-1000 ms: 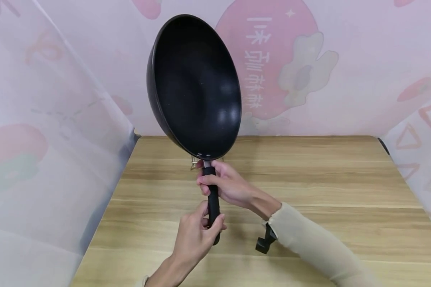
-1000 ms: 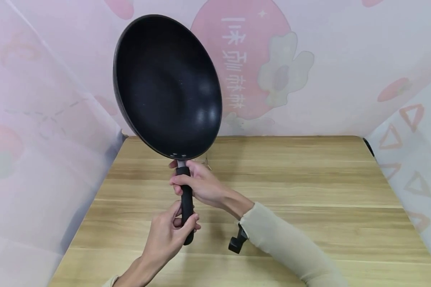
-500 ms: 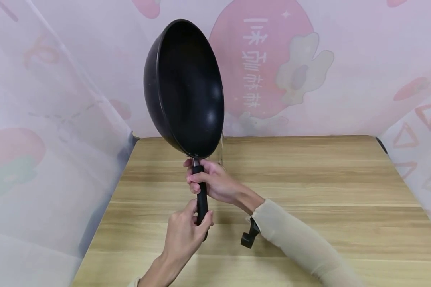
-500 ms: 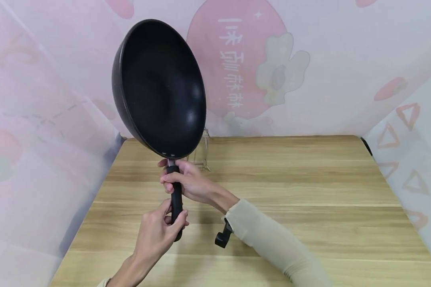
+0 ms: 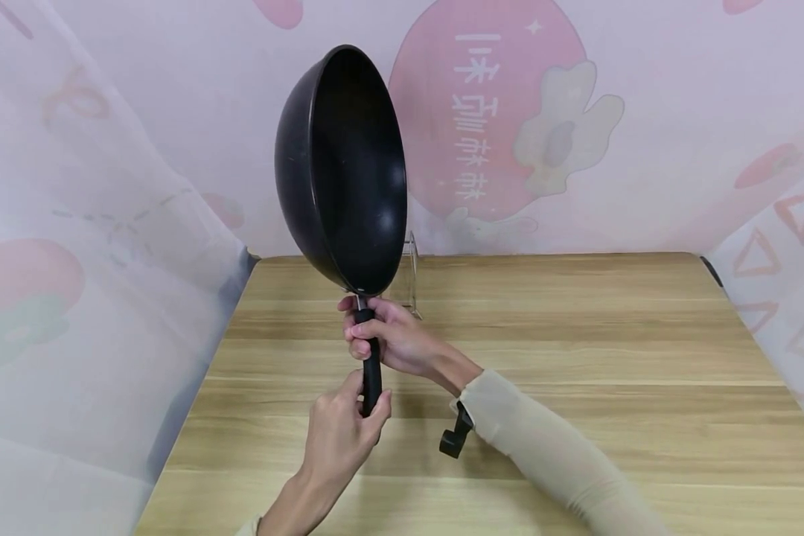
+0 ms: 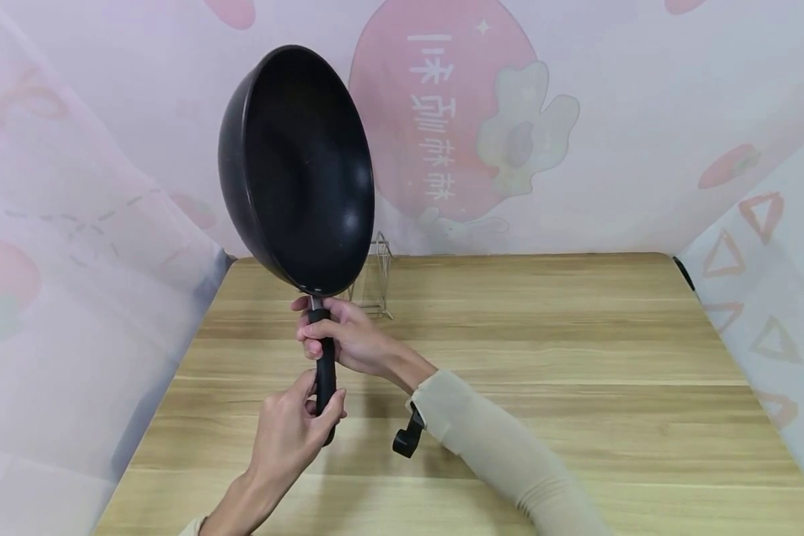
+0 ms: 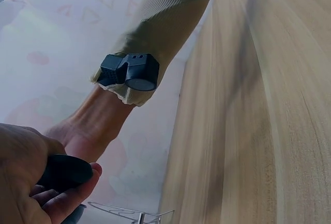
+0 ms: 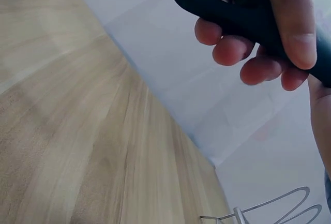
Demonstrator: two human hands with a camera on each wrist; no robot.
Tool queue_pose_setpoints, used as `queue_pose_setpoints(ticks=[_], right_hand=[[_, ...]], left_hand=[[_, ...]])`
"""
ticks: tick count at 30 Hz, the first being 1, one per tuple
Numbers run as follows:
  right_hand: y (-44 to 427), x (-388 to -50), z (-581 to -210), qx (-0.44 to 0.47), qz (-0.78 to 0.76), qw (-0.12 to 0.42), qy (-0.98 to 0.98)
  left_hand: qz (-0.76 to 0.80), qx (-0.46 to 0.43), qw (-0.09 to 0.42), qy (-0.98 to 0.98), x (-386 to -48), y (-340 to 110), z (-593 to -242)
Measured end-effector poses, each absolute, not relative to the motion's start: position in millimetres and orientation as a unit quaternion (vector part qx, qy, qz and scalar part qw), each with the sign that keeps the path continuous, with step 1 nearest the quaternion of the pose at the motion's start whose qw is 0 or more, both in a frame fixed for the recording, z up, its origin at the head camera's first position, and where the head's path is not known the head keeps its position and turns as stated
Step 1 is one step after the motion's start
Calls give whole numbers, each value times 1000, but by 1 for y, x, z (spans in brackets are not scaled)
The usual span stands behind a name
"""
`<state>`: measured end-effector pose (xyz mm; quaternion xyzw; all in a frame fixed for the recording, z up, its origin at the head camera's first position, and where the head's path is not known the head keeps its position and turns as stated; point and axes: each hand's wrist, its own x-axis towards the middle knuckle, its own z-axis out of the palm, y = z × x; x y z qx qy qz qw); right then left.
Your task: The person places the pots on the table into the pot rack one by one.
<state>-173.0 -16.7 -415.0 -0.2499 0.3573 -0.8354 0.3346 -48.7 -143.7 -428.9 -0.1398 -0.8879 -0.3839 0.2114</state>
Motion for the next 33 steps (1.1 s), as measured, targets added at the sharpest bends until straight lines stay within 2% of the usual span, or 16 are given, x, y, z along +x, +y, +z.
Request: queue_pose_setpoints(ticks=[5,19,33], right_hand=[[-16,-174,-421,-246,-838,337,351],[-13,-175,-436,-261,-840,329,345],[-9,-175,-445,-282,-838,330,330]], left_hand=[[-395,-141,199,-886,-50,-143,-432],[-344,-153,244,-894,-52,-139,-447],[-324,-146,243,-903,-51,-134,-452]])
